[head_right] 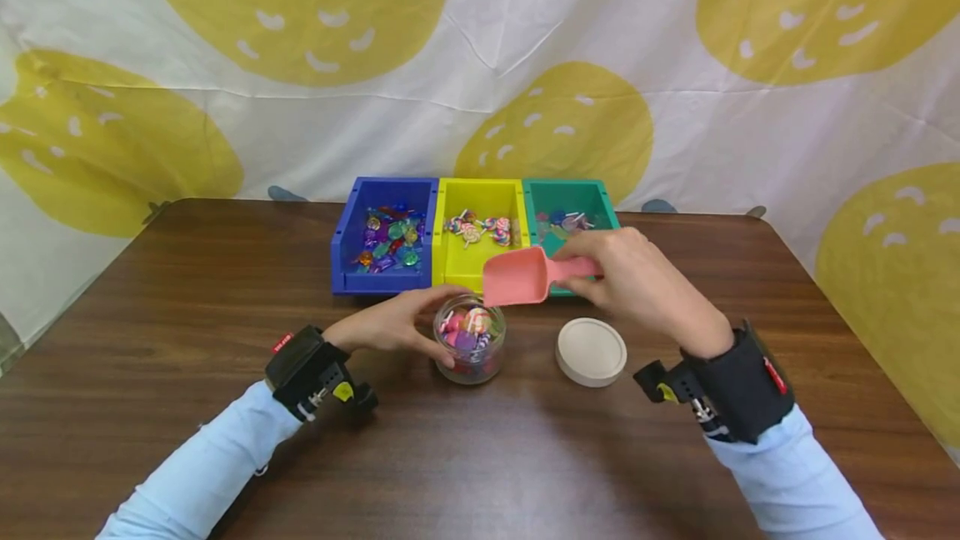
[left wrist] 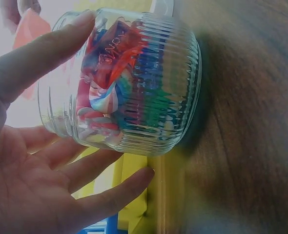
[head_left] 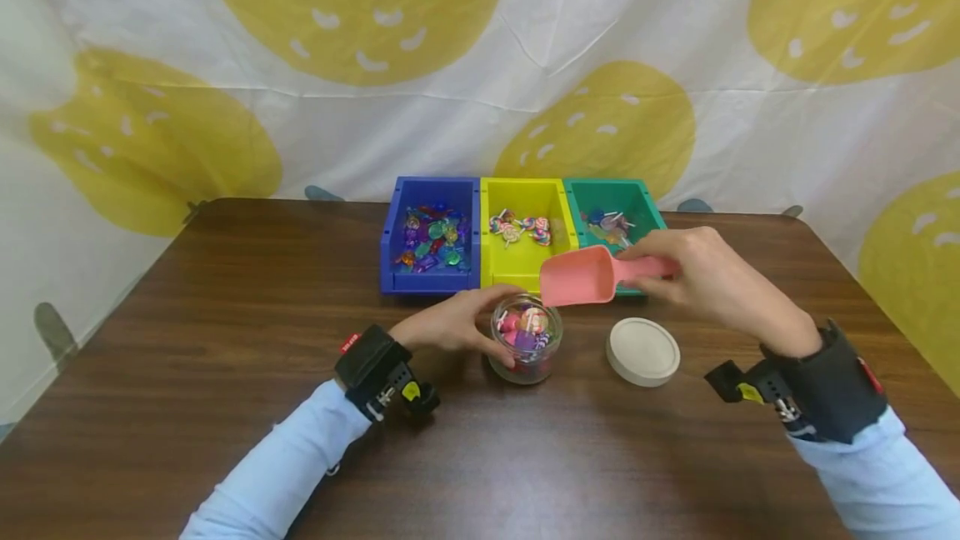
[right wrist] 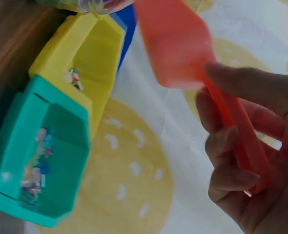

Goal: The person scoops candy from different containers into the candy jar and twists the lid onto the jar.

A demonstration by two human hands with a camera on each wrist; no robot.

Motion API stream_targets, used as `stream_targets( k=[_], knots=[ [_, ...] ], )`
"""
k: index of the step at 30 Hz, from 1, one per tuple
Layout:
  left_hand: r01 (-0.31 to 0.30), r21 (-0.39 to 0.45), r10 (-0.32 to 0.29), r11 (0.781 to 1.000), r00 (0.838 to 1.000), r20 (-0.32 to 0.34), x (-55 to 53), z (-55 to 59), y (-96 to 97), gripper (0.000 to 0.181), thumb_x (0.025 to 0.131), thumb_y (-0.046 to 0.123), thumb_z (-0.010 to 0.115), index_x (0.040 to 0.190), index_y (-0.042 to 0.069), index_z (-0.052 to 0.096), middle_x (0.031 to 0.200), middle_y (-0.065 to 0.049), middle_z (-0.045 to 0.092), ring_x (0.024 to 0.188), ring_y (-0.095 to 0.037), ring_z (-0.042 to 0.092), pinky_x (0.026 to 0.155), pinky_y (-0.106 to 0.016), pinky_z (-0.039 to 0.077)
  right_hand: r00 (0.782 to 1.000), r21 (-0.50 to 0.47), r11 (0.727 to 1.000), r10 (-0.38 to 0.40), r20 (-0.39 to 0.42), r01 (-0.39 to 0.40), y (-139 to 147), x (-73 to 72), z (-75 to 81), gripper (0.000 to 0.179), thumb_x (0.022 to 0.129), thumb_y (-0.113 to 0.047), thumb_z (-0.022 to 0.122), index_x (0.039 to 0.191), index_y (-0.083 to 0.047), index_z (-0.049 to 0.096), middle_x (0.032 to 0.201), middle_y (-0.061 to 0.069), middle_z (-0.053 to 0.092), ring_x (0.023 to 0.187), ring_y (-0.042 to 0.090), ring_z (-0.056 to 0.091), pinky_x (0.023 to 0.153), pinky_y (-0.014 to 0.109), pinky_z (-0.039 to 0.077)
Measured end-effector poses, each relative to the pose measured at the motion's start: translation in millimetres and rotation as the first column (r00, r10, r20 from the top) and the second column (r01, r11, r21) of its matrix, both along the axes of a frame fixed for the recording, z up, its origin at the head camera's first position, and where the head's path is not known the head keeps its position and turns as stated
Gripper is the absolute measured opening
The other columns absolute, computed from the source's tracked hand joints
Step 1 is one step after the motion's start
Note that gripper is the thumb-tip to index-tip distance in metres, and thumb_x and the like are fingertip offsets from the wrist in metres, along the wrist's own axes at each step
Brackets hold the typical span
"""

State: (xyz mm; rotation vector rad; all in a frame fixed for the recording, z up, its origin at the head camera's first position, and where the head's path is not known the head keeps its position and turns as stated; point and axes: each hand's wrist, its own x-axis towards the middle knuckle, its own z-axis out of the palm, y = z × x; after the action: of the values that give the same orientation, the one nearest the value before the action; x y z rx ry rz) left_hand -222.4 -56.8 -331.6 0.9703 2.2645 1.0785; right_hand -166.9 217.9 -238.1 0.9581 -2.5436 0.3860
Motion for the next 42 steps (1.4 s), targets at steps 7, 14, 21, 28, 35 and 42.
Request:
stream_targets(
  k=[7, 14, 21, 28, 35, 42],
  knots=[
    [-0.004, -0.018, 0.004, 1.000, 1.000, -0.025, 1.0, 2.1, -1.1, 0.079, 0.074, 0.023, 0.072, 0.138, 0.009, 0.028, 0.137, -0.010, 0.037, 0.127, -0.027, 0.031, 0.101, -0.046, 0.030, 0.969, -0.151, 0.959, -0.228, 0.094, 0.240, 11.6, -14.6, -16.5, 0.023, 0.083, -0.015, 0.062, 0.097, 0.004, 0.062, 0.057, 0.002, 0.043, 0.052, 0.014, 0.034, 0.046, 0.024, 0.024],
    [0.001, -0.016, -0.001, 1.000, 1.000, -0.013, -0.1, 0.5, 0.4, 0.079, 0.074, 0.024, 0.073, 0.138, 0.012, 0.029, 0.136, -0.008, 0.039, 0.126, -0.025, 0.033, 0.101, -0.045, 0.031, 0.894, -0.123, 0.906, -0.362, 0.264, 0.404, 25.4, -33.3, -47.4, 0.023, 0.086, -0.002, 0.048, 0.098, 0.016, 0.053, 0.058, 0.006, 0.037, 0.048, 0.017, 0.035, 0.044, 0.026, 0.026],
    [0.018, -0.010, -0.019, 1.000, 1.000, -0.025, -1.0, -1.2, 1.0, 0.079, 0.074, 0.026, 0.072, 0.139, 0.012, 0.028, 0.137, -0.008, 0.038, 0.126, -0.025, 0.033, 0.101, -0.045, 0.031, 0.859, -0.085, 0.896, -0.385, 0.338, 0.436, 31.7, -48.1, -69.7, 0.029, 0.085, -0.004, 0.050, 0.105, 0.018, 0.052, 0.060, 0.008, 0.039, 0.053, 0.022, 0.039, 0.046, 0.027, 0.026],
    [0.014, 0.002, -0.014, 1.000, 1.000, -0.022, -0.3, -2.0, -0.3, 0.079, 0.073, 0.026, 0.073, 0.138, 0.012, 0.029, 0.136, -0.008, 0.040, 0.127, -0.026, 0.033, 0.101, -0.046, 0.030, 0.816, -0.015, 0.893, -0.405, 0.412, 0.451, 35.3, -51.4, -74.3, 0.036, 0.084, -0.014, 0.057, 0.107, 0.015, 0.054, 0.057, 0.004, 0.042, 0.048, 0.016, 0.039, 0.043, 0.024, 0.028],
    [0.021, -0.002, -0.021, 1.000, 0.999, -0.037, -0.9, -1.8, -1.6, 0.080, 0.073, 0.027, 0.073, 0.138, 0.012, 0.029, 0.136, -0.008, 0.039, 0.126, -0.025, 0.033, 0.102, -0.046, 0.030, 0.865, -0.041, 0.883, -0.448, 0.224, 0.467, 37.3, -33.3, -69.4, 0.042, 0.082, -0.025, 0.064, 0.101, 0.012, 0.058, 0.070, 0.015, 0.051, 0.065, 0.029, 0.046, 0.045, 0.032, 0.036],
    [0.022, -0.015, -0.022, 1.000, 0.999, -0.039, -0.4, -0.3, -1.7, 0.080, 0.074, 0.027, 0.073, 0.139, 0.012, 0.029, 0.137, -0.008, 0.038, 0.125, -0.025, 0.033, 0.101, -0.046, 0.030, 0.990, -0.004, 0.993, -0.119, 0.074, 0.119, 32.1, -18.5, -71.6, 0.023, 0.076, -0.010, 0.069, 0.092, 0.004, 0.062, 0.082, 0.012, 0.061, 0.074, 0.024, 0.057, 0.063, 0.036, 0.050]
  ],
)
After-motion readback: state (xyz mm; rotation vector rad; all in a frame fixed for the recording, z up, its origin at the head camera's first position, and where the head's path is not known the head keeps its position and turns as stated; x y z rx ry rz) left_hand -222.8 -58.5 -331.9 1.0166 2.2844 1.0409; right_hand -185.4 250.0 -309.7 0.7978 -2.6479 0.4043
